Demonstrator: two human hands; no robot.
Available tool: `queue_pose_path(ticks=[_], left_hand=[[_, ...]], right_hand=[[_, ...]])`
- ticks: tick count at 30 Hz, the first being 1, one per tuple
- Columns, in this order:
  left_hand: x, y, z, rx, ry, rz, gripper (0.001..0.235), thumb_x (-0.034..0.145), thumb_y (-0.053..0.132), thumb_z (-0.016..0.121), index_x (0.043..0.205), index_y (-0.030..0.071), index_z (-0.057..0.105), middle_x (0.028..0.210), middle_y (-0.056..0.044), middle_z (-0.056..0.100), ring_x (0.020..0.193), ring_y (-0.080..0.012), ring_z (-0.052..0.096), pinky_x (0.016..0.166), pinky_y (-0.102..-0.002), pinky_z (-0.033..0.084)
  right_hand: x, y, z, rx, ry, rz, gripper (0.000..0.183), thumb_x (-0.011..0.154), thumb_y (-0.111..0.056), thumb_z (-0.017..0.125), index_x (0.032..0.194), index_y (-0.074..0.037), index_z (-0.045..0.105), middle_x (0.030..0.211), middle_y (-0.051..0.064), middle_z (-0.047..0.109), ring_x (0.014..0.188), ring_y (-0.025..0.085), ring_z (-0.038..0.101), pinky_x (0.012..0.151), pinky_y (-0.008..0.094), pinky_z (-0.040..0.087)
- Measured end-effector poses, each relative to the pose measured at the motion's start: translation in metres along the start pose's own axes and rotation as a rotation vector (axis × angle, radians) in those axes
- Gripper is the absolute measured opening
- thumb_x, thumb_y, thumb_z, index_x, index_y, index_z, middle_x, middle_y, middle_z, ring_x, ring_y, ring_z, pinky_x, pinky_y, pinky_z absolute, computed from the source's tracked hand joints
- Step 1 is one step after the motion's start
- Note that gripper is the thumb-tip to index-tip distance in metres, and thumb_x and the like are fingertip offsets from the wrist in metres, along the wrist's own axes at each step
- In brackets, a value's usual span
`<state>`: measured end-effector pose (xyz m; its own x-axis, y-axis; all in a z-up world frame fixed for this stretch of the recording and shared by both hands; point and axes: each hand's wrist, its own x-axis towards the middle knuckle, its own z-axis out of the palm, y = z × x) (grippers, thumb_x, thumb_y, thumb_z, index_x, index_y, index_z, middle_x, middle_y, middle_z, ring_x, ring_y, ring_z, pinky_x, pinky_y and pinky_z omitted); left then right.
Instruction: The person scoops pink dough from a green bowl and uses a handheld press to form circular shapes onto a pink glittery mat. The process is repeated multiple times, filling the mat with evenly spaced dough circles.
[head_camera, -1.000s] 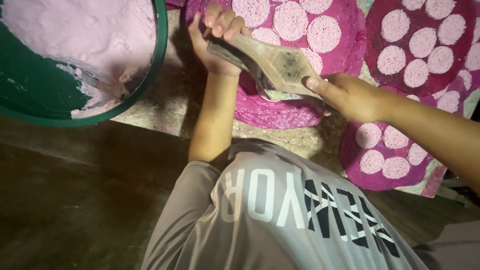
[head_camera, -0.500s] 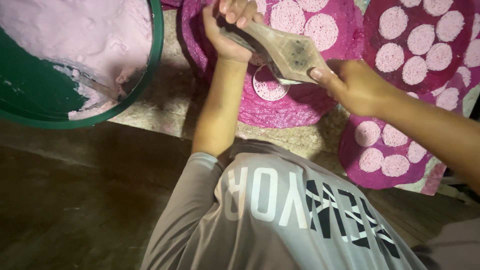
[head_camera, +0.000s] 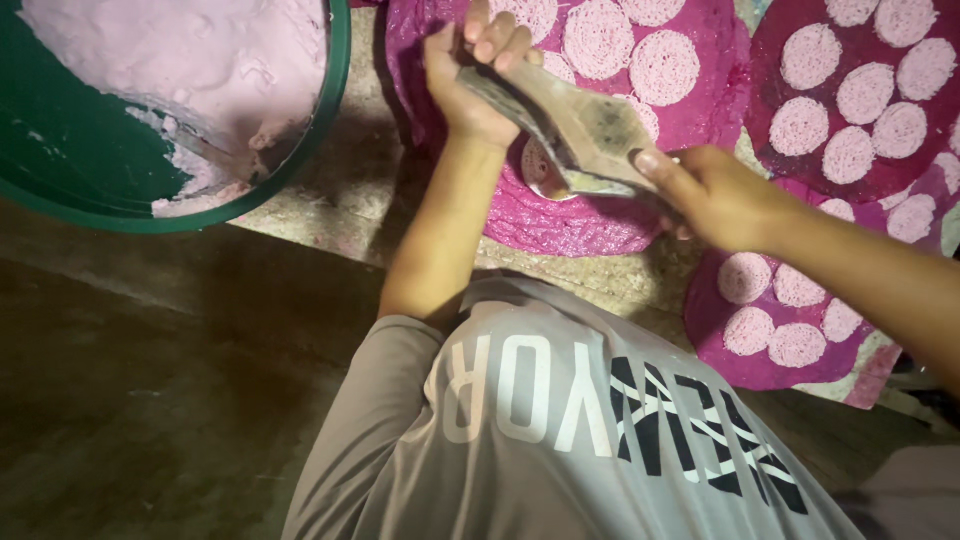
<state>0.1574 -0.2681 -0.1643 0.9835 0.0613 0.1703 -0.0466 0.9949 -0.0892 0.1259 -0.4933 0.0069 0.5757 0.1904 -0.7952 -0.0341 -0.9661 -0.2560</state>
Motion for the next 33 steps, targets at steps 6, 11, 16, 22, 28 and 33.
queue_pose_path(ticks=[6,11,16,22,28,33], left_hand=[[0.021,0.000,0.004,0.091,-0.106,0.053,0.030,0.102,0.041,0.046,0.083,0.019,0.052,0.072,0.007,0.049,0.069,-0.0113,0.053,0.077,-0.035,0.052],[0.021,0.002,0.009,0.131,-0.078,0.021,0.027,0.100,0.040,0.050,0.084,0.019,0.052,0.072,0.007,0.049,0.069,-0.0110,0.054,0.078,-0.035,0.050],[0.029,0.002,0.009,0.128,-0.112,0.098,0.037,0.104,0.044,0.049,0.081,0.016,0.056,0.073,0.004,0.057,0.072,-0.0156,0.057,0.084,-0.041,0.051],[0.007,0.007,-0.009,0.893,0.527,-0.314,0.058,0.104,0.047,0.035,0.120,-0.002,0.061,0.094,-0.014,0.073,0.064,-0.0210,0.062,0.051,-0.041,0.043],[-0.063,0.000,-0.001,1.297,0.416,-0.738,0.066,0.105,0.033,0.037,0.158,0.000,0.015,0.101,-0.013,0.069,0.058,-0.0144,0.059,0.052,-0.030,0.051],[-0.117,0.010,0.031,2.196,-0.101,-0.296,0.073,0.090,0.009,0.059,0.159,0.016,0.034,0.123,0.000,0.073,0.082,-0.0218,0.070,0.074,-0.039,0.058]], right_hand=[[0.002,0.008,-0.003,-0.019,0.158,-0.166,0.077,0.105,-0.062,0.027,0.086,0.001,0.066,0.063,0.013,0.063,0.060,0.025,0.067,0.061,0.043,0.055],[0.004,0.008,0.000,0.035,0.126,-0.081,0.075,0.105,-0.060,0.030,0.089,0.002,0.066,0.065,0.012,0.065,0.060,0.026,0.068,0.060,0.045,0.056],[0.008,0.013,-0.004,-0.005,0.280,-0.220,0.064,0.106,-0.059,0.035,0.110,-0.002,0.063,0.067,0.008,0.063,0.062,0.020,0.064,0.059,0.040,0.052],[0.013,0.037,0.000,0.241,0.195,-0.338,0.058,0.103,-0.055,0.042,0.104,-0.003,0.068,0.062,0.003,0.054,0.057,0.014,0.052,0.052,0.035,0.044],[0.028,0.063,0.020,0.421,0.256,-0.467,0.066,0.100,-0.065,0.046,0.107,-0.002,0.064,0.068,0.003,0.056,0.059,0.013,0.052,0.053,0.031,0.044],[0.033,0.087,0.040,0.491,0.455,-0.545,0.083,0.098,-0.081,0.036,0.100,-0.002,0.061,0.077,0.002,0.058,0.066,0.012,0.057,0.055,0.029,0.046]])
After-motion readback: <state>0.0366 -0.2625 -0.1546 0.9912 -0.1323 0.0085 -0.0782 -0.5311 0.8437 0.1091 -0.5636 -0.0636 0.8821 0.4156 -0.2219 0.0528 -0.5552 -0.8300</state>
